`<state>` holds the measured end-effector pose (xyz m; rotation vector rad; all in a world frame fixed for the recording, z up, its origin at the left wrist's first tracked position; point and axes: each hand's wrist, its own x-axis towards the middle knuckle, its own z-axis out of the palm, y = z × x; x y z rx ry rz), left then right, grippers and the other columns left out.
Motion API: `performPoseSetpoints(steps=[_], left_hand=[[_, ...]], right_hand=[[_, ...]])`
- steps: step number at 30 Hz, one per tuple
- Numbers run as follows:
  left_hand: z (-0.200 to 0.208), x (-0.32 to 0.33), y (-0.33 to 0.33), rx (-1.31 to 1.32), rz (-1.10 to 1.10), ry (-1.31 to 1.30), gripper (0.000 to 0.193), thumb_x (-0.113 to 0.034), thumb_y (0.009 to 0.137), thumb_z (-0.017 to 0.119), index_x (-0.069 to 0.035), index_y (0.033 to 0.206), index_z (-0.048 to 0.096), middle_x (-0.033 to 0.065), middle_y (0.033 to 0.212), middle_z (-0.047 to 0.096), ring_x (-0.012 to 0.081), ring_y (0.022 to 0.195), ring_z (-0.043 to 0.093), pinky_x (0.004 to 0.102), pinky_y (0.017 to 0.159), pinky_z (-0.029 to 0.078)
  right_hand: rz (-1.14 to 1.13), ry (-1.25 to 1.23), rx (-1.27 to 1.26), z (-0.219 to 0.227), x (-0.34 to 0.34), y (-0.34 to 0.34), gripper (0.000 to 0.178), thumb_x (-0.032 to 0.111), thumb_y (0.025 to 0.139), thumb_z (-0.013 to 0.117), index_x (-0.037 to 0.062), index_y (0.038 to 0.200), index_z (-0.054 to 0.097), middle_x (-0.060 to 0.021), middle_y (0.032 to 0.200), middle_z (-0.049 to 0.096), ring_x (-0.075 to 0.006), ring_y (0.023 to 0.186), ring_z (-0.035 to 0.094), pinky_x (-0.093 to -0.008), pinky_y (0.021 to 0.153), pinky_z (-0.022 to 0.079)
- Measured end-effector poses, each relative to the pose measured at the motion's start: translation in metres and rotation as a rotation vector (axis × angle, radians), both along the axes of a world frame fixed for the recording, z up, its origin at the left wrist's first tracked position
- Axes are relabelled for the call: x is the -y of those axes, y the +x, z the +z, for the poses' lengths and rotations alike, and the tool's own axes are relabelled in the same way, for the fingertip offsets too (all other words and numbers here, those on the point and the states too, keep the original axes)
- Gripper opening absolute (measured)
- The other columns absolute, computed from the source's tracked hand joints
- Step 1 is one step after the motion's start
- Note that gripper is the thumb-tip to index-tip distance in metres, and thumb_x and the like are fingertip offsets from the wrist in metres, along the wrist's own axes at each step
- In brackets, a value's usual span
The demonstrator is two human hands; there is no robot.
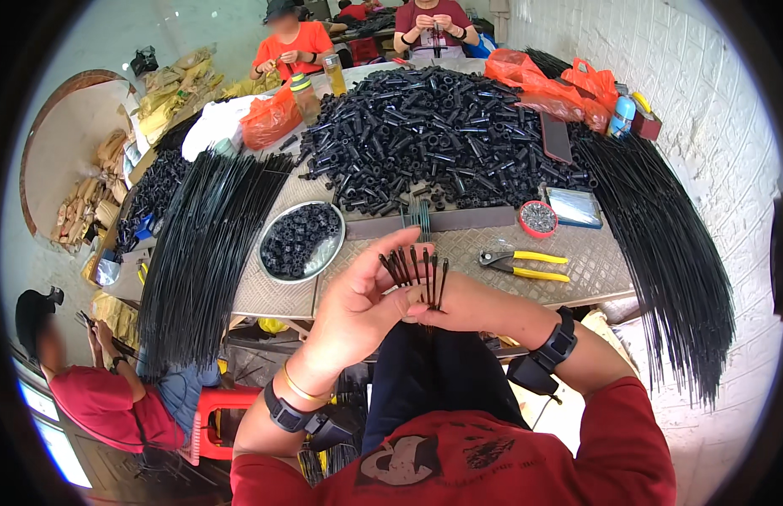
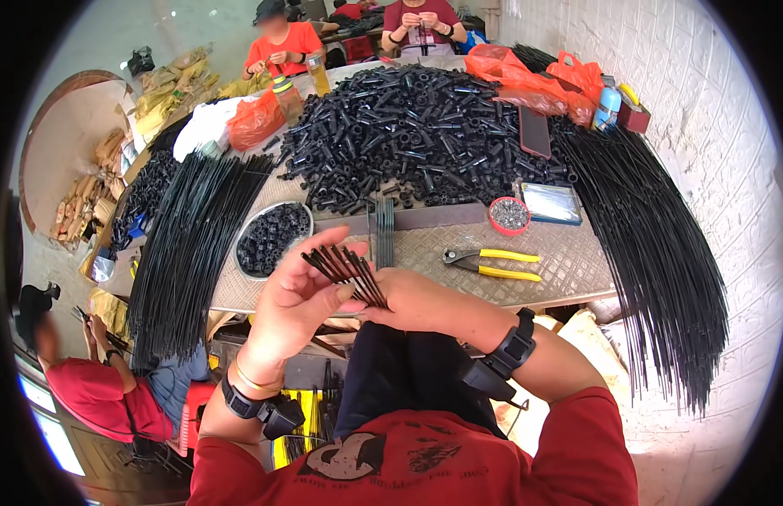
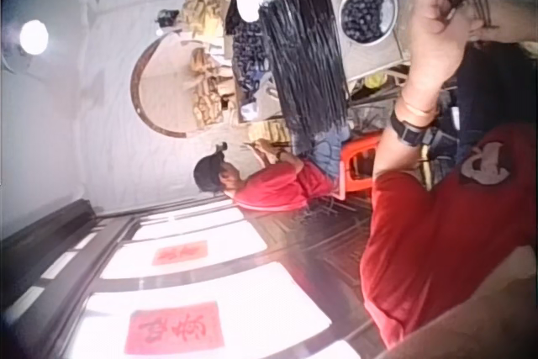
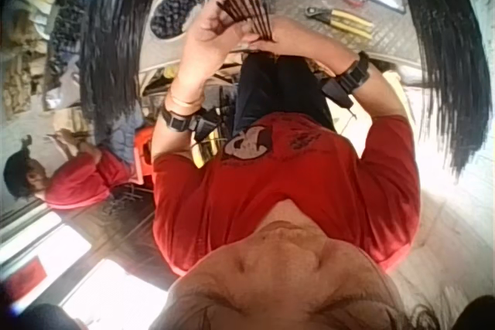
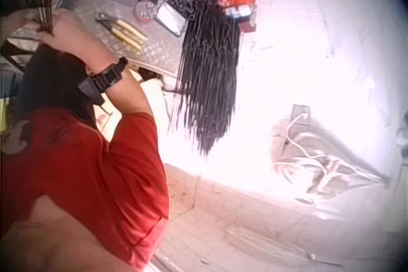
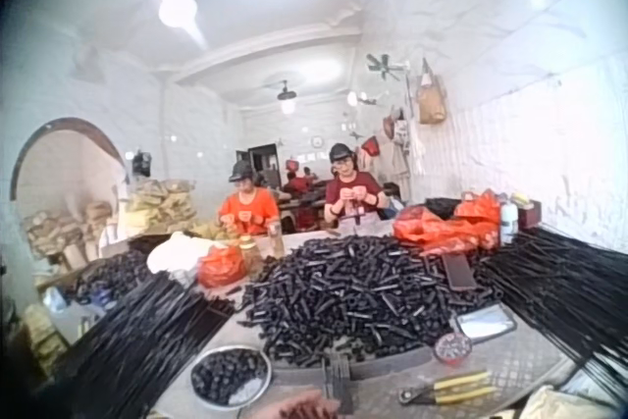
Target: Assembling umbrella frame components using pliers.
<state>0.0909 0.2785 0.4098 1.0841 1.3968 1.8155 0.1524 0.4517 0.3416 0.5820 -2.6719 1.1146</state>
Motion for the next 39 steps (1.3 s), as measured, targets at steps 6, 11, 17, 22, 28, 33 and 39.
performPoseSetpoints(steps=[6,11,17,22,28,33,39], left_hand=[[-0.003,0.003,0.003,-0.15,0.048,-0.032,0.071,0.021,0.08,0.029,-0.007,0.144,0.019,0.0174,0.133,0.045,0.0262,0.119,0.051,0.034,0.092,0.051],[0.001,0.002,0.011,-0.205,0.11,-0.067,0.075,0.021,0.079,0.026,-0.009,0.146,0.011,0.0187,0.134,0.043,0.0274,0.121,0.049,0.0368,0.092,0.051],[0.003,-0.002,0.006,0.071,0.003,0.004,0.056,0.014,0.087,0.036,0.0,0.14,0.028,0.0238,0.133,0.043,0.0352,0.122,0.047,0.0432,0.091,0.052],[0.001,-0.001,0.005,0.077,-0.071,0.078,0.052,0.01,0.09,0.039,0.0,0.14,0.028,0.0242,0.132,0.045,0.0357,0.12,0.048,0.0443,0.091,0.051],[-0.003,0.0,0.005,0.028,0.003,0.014,0.051,0.006,0.092,0.041,0.0,0.141,0.026,0.0228,0.132,0.045,0.0338,0.12,0.048,0.0429,0.09,0.052],[-0.009,0.005,0.002,0.011,-0.015,0.046,0.053,0.007,0.093,0.042,-0.003,0.142,0.026,0.013,0.132,0.048,0.0211,0.119,0.05,0.0336,0.091,0.05],[-0.004,0.004,0.002,0.11,-0.018,0.0,0.039,0.001,0.092,0.05,0.001,0.131,0.045,0.0128,0.119,0.058,0.0196,0.105,0.058,0.035,0.087,0.053]], right_hand=[[-0.038,-0.014,0.033,-0.013,-0.001,-0.004,0.025,0.025,0.08,0.064,0.0079,0.098,0.062,-0.0149,0.084,0.061,-0.0351,0.082,0.06,-0.0441,0.072,0.047],[-0.068,-0.046,0.006,-0.015,-0.001,-0.003,0.024,0.024,0.079,0.065,0.0074,0.097,0.063,-0.0148,0.085,0.062,-0.035,0.081,0.061,-0.0439,0.071,0.047],[-0.015,-0.011,0.048,-0.019,-0.008,-0.004,0.036,0.042,0.089,0.054,0.009,0.104,0.06,-0.015,0.088,0.064,-0.0361,0.084,0.062,-0.0424,0.073,0.048],[0.008,-0.032,0.01,-0.024,-0.009,-0.006,0.037,0.044,0.091,0.051,0.0109,0.104,0.061,-0.0139,0.088,0.065,-0.0352,0.083,0.062,-0.0409,0.072,0.048],[-0.031,-0.056,0.014,-0.026,-0.008,-0.005,0.037,0.042,0.091,0.053,0.0094,0.105,0.061,-0.0164,0.095,0.064,-0.0369,0.088,0.061,-0.0412,0.074,0.048],[-0.029,-0.079,0.019,-0.024,-0.006,-0.001,0.028,0.025,0.081,0.064,0.0042,0.099,0.063,-0.0163,0.089,0.063,-0.0354,0.083,0.061,-0.041,0.074,0.048],[0.0,-0.09,0.023,-0.031,-0.01,-0.006,0.029,0.028,0.081,0.064,0.0043,0.098,0.063,-0.0171,0.088,0.063,-0.0358,0.083,0.061,-0.0411,0.074,0.048]])
